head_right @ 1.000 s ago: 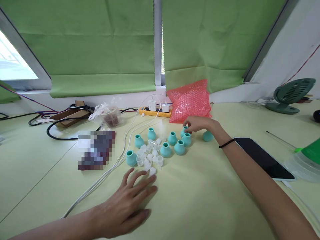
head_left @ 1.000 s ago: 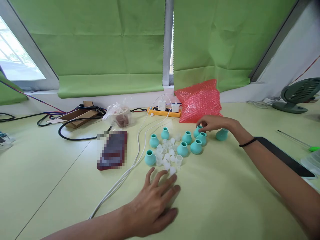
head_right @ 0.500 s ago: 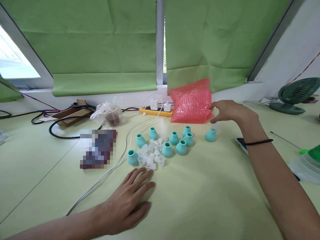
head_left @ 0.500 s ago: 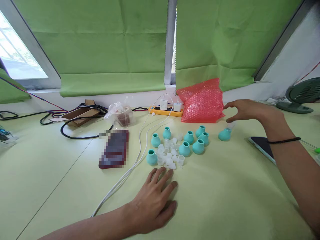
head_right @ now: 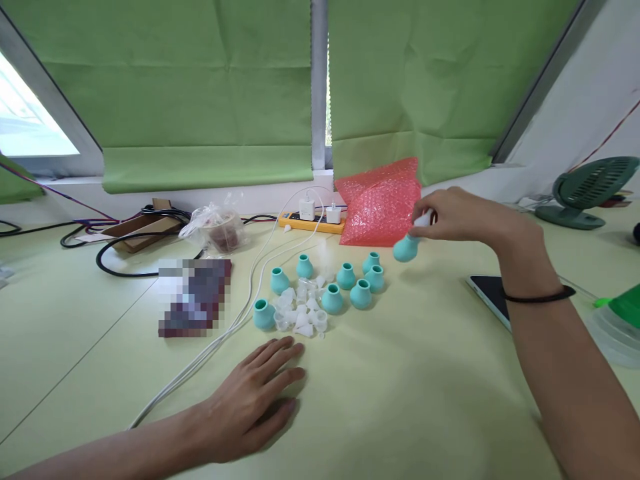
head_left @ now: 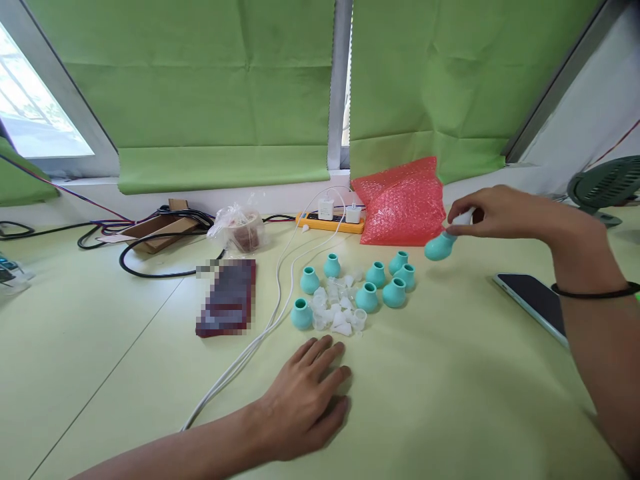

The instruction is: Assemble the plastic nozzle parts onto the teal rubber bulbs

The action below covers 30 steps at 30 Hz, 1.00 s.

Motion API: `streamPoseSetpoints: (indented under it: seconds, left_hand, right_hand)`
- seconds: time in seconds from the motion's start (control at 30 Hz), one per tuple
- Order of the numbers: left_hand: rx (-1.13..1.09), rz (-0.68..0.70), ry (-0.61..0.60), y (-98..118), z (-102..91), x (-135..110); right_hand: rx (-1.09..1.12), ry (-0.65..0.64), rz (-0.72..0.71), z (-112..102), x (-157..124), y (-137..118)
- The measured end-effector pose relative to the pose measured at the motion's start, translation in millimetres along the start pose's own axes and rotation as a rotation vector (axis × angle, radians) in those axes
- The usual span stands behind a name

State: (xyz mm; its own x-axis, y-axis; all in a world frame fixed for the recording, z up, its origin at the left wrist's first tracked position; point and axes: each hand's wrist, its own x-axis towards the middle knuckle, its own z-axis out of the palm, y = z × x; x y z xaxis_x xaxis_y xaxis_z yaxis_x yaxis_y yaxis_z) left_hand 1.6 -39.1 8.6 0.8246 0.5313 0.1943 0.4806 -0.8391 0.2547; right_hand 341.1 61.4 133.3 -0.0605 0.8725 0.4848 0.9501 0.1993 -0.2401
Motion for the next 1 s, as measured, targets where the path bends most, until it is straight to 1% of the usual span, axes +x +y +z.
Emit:
streamPoseSetpoints:
  seconds: [0.03, 0.07, 0.13, 0.17, 0.2, 0.23, 0.33, 0.37, 0.4, 0.5, 0.57, 0.67, 0.73, 0.77, 0.83, 0.9, 0.97, 1.0]
  left_hand:
    - [-0.019, 0.004, 0.037, 0, 0.1, 0]
    - [-0.043, 0.002, 0.073, 0, -0.1, -1]
    - [-0.109, 0.0, 0.146, -1, -1.3, -3]
    - [-0.15, 0.0, 0.183, -2, -1.8, -4]
    - [-0.197, -0.001, 0.226, -3, -2.1, -5]
    - [-0.249, -0.001, 0.28, -5, -2.1, -7]
    - [-0.397, 0.023, 0.443, -10, -1.0, -11]
    - [-0.425, 0.04, 0.462, -12, -1.0, -11]
    - [-0.434, 0.061, 0.453, -13, -1.2, -11]
    - [-0.408, 0.099, 0.377, -12, -4.0, -9]
    - [-0.392, 0.109, 0.363, -10, -5.6, -7]
    - [-0.345, 0.09, 0.385, -7, -3.9, -6]
    - [-0.288, 0.076, 0.441, -7, 0.5, -6]
    - [-0.264, 0.072, 0.465, -8, 3.1, -7]
    - [-0.231, 0.049, 0.49, -10, 7.9, -8]
    - [-0.226, 0.006, 0.504, -10, 10.4, -9]
    - [-0.257, -0.01, 0.498, -10, 9.7, -9]
    - [-0.29, 0.0, 0.452, -9, 8.4, -9]
  right_hand:
    - [-0.038, -0.071, -0.088, -6, -4, -10]
    - [-0.043, 0.009, -0.133, -12, -8, -21]
    - [0.049, 0.259, -0.209, -19, -16, -45]
    - [0.1, 0.321, -0.267, -20, -21, -57]
    - [0.145, 0.328, -0.33, -19, -26, -70]
    - [0.197, 0.293, -0.407, -16, -32, -83]
    - [0.308, 0.042, -0.652, 5, -51, -122]
    - [0.329, -0.037, -0.705, 15, -59, -135]
    - [0.354, -0.083, -0.752, 26, -66, -146]
    - [0.375, -0.02, -0.916, 52, -86, -170]
    - [0.428, 0.004, -0.959, 64, -95, -177]
    - [0.548, 0.008, -0.921, 72, -99, -176]
    - [0.633, -0.019, -0.84, 76, -98, -174]
    - [0.683, -0.06, -0.778, 78, -97, -173]
    - [0.793, -0.222, -0.603, 81, -94, -172]
    - [0.94, -0.428, -0.398, 84, -90, -173]
    - [1.115, -0.642, -0.16, 87, -86, -174]
    - [1.192, -0.72, -0.05, 88, -84, -174]
